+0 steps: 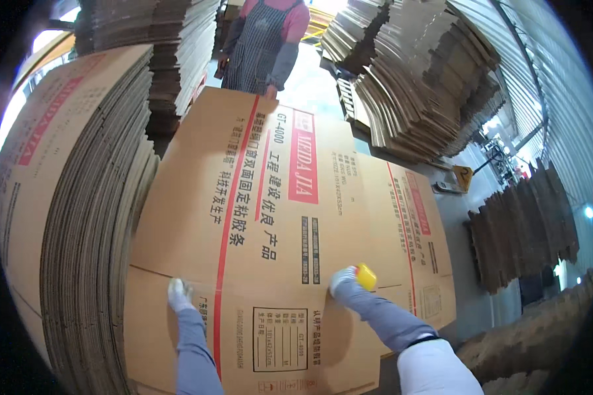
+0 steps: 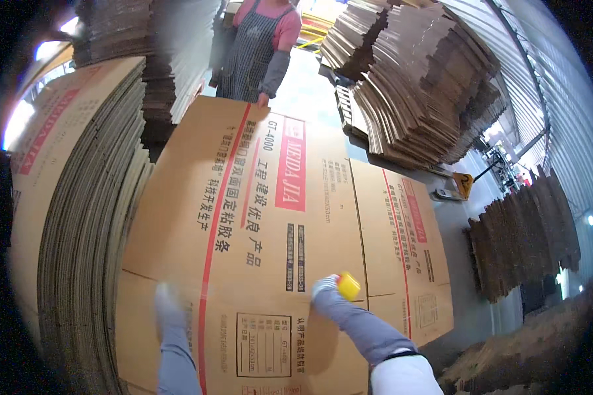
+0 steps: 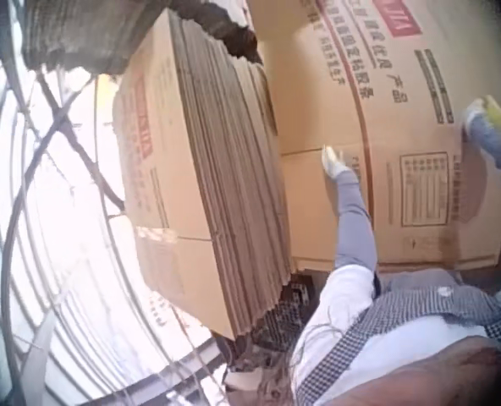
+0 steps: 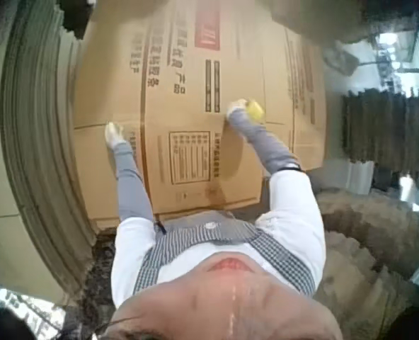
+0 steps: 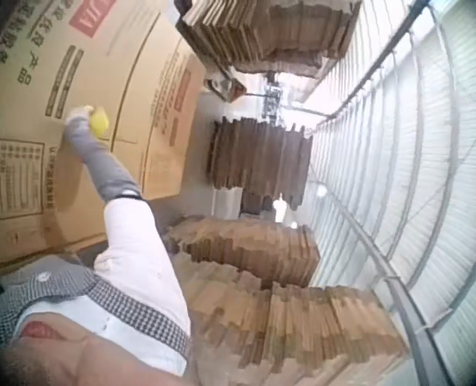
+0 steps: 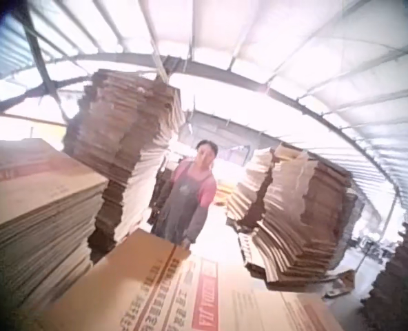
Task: Applying adhesive tape to large cardboard sheets to prepare them for box assembly and stacking them.
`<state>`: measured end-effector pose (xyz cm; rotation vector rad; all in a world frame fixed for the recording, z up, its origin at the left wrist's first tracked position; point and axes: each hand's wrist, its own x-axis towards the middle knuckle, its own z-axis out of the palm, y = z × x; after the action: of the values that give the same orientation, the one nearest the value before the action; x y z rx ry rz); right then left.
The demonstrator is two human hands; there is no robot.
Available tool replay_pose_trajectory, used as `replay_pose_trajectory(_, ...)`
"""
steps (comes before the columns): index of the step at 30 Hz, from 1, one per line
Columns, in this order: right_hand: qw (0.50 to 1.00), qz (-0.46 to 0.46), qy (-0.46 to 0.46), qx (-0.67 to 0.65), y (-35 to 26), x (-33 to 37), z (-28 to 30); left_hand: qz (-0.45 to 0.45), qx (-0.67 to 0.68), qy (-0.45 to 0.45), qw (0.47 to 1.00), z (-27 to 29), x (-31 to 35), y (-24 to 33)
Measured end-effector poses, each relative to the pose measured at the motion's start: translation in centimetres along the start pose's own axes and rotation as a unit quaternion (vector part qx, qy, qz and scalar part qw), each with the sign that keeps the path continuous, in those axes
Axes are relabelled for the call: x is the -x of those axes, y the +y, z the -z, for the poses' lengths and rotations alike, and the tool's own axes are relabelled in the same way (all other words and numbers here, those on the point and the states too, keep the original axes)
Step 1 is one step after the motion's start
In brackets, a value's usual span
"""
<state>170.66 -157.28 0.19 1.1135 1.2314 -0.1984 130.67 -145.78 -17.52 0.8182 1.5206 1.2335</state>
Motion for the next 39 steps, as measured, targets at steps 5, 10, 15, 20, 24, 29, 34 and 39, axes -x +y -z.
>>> replay_pose_trajectory(5,0.781,0.057,0.135,-0.607,1.6,10.1,-2.7,0.380,0.299,-0.344,0.805,-5.7,14.2,1.0)
replay_pose_trajectory(10,0.631,0.203,0.200,-0.722,-4.1,14.5,-3.5,0.391,0.389,-0.387,0.739,-7.8,26.2,9.5)
replay_pose_trajectory(15,0.693,0.217,0.238,-0.645,-4.3,15.1,-3.3,0.379,0.291,-0.444,0.758,-7.6,25.0,8.1)
replay_pose_trajectory(20,0.680,0.255,0.261,-0.636,-4.3,13.9,-1.0,0.456,0.342,-0.309,0.761,-6.9,23.3,9.3)
replay_pose_trajectory(24,0.681,0.256,0.233,-0.645,-4.5,11.7,-0.3,0.357,0.264,-0.340,0.829,-7.4,21.8,5.8)
replay_pose_trajectory(29,0.698,0.243,0.131,-0.661,-3.3,7.9,3.0,0.273,0.045,-0.093,0.956,-5.9,11.7,4.6)
replay_pose_trajectory(34,0.814,0.156,0.075,-0.554,-1.9,1.7,3.5,-0.237,-0.527,0.041,0.815,0.1,3.6,5.0)
replay_pose_trajectory(39,0.846,0.149,0.086,-0.505,-1.3,-1.0,5.6,-0.222,-0.299,0.215,0.903,-2.2,2.3,7.4)
